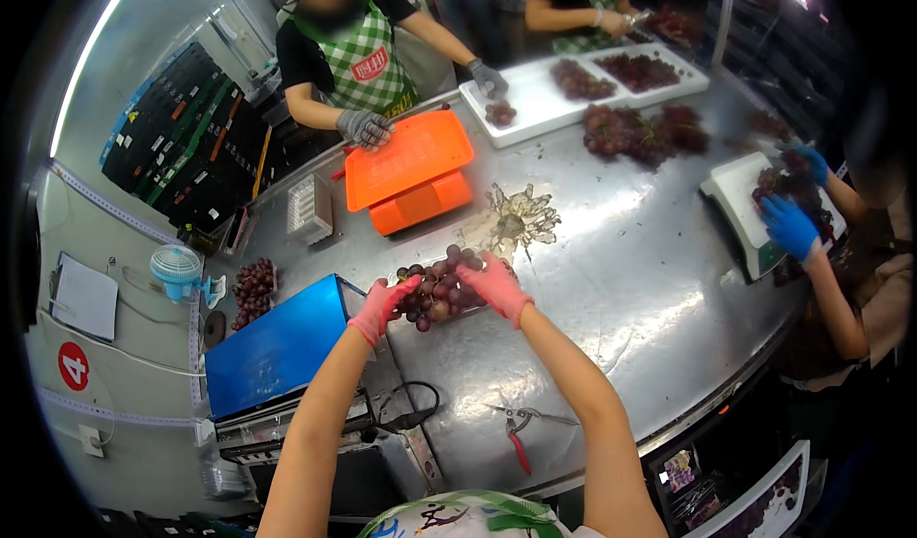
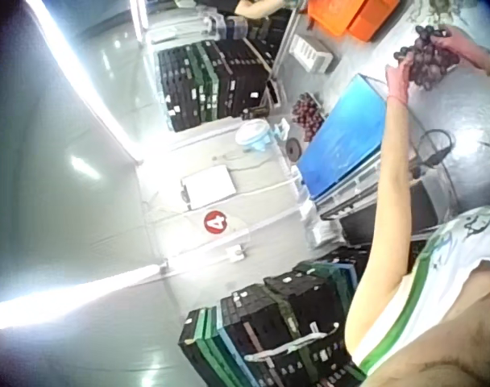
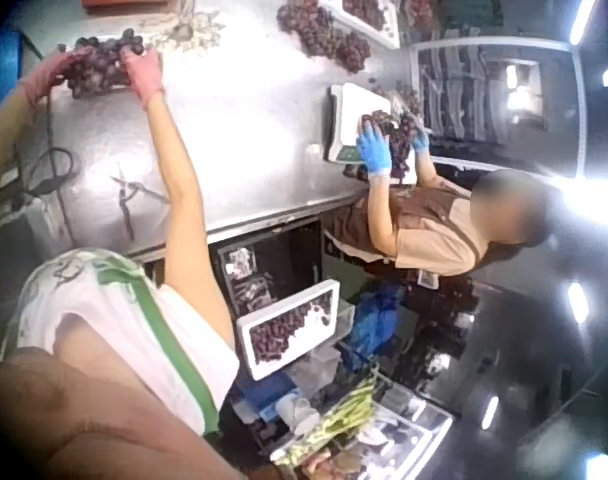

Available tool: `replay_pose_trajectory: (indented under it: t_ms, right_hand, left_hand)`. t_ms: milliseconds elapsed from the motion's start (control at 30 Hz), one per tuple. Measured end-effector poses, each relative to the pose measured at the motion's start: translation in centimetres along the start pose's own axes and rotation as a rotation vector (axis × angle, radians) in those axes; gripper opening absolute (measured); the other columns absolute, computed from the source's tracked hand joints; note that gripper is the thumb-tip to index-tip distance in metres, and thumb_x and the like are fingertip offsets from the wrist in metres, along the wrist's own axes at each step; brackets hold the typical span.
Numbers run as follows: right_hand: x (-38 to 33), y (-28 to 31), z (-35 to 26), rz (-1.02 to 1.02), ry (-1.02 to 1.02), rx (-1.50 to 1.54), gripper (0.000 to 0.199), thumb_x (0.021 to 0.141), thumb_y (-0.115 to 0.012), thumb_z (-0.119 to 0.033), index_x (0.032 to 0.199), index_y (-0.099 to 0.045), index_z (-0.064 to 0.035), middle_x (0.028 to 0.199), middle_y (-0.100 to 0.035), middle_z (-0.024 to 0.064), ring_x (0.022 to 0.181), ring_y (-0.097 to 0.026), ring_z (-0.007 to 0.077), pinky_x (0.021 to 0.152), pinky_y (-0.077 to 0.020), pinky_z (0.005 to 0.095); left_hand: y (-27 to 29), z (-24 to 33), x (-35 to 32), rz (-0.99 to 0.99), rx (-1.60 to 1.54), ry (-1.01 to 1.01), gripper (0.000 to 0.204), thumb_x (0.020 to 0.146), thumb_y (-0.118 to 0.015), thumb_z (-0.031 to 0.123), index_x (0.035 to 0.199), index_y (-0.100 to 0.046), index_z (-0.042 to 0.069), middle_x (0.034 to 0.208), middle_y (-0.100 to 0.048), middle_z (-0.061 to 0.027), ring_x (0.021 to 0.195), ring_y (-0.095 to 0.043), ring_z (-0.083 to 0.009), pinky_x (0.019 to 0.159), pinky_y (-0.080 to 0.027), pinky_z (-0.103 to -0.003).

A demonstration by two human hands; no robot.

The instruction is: The person places grapes into a plastic container, wraps the container in plastic film using a manual dispenser, and sets the finished package into a crate.

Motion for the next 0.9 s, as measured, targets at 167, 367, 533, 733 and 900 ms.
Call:
replay_pose_trajectory:
  t_ms: [167,367,533,733,900]
  right_hand:
    - [-4.6,-0.7,-7.6,0.152,0.175,-0.153,0.060,0.078,-0.066,-0.038,0.114,-0.048,0.0058,0.087,-0.062,0.0112,0.075,-0.059,0.0150,0.061,-0.0462,0.0284]
    - [-9.1,-8.2,-13.2,0.042,0.239,-0.145,0.054,0.080,-0.065,-0.037,0.105,-0.050,0.0078,0.085,-0.061,0.0109,0.072,-0.057,0.0141,0.060,-0.0458,0.0275]
    - [-11.7,-20.4,-13.2,-0.131,0.185,-0.122,0.049,0.081,-0.064,-0.035,0.101,-0.053,0.0090,0.086,-0.062,0.0112,0.074,-0.058,0.0140,0.062,-0.0461,0.0260]
    - [-10.4,-31.0,-8.6,-0.127,0.191,-0.200,0.049,0.076,-0.069,-0.045,0.096,-0.055,-0.0017,0.074,-0.055,0.0006,0.061,-0.048,0.0099,0.054,-0.0406,0.0256]
    - [-7.6,-34.6,-5.2,-0.134,0.177,-0.249,0.047,0.077,-0.068,-0.044,0.091,-0.058,0.0008,0.080,-0.058,0.0039,0.069,-0.050,0.0105,0.058,-0.0422,0.0260]
  left_hand:
    - [4.0,6.4,-5.8,0.029,-0.013,-0.269,0.092,0.059,-0.077,0.051,0.113,-0.043,-0.015,0.099,-0.059,-0.0194,0.085,-0.059,-0.0219,0.066,-0.048,-0.031]
    - [11.4,6.8,-12.7,0.028,-0.093,-0.318,0.078,0.062,-0.075,0.048,0.106,-0.050,-0.011,0.091,-0.061,-0.0153,0.079,-0.059,-0.0203,0.061,-0.047,-0.031]
    - [20.4,-0.2,-16.5,0.000,-0.084,-0.236,0.065,0.069,-0.071,0.053,0.100,-0.055,-0.003,0.094,-0.059,-0.0132,0.088,-0.057,-0.0242,0.076,-0.044,-0.042]
    - [30.3,-8.0,-18.0,0.143,-0.074,-0.208,0.065,0.069,-0.070,0.051,0.102,-0.059,-0.003,0.096,-0.061,-0.0124,0.090,-0.057,-0.0247,0.074,-0.045,-0.041]
    - [32.4,-12.3,-16.8,0.142,-0.269,-0.239,0.060,0.065,-0.077,0.044,0.090,-0.062,-0.008,0.083,-0.062,-0.0110,0.071,-0.056,-0.0169,0.060,-0.045,-0.030]
Point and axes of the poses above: each hand's wrist, its own x-axis towards the middle knuckle, its own y-axis out of the back of the hand, z = x × y, the point moved 10 cm from there along x, towards the middle knuckle
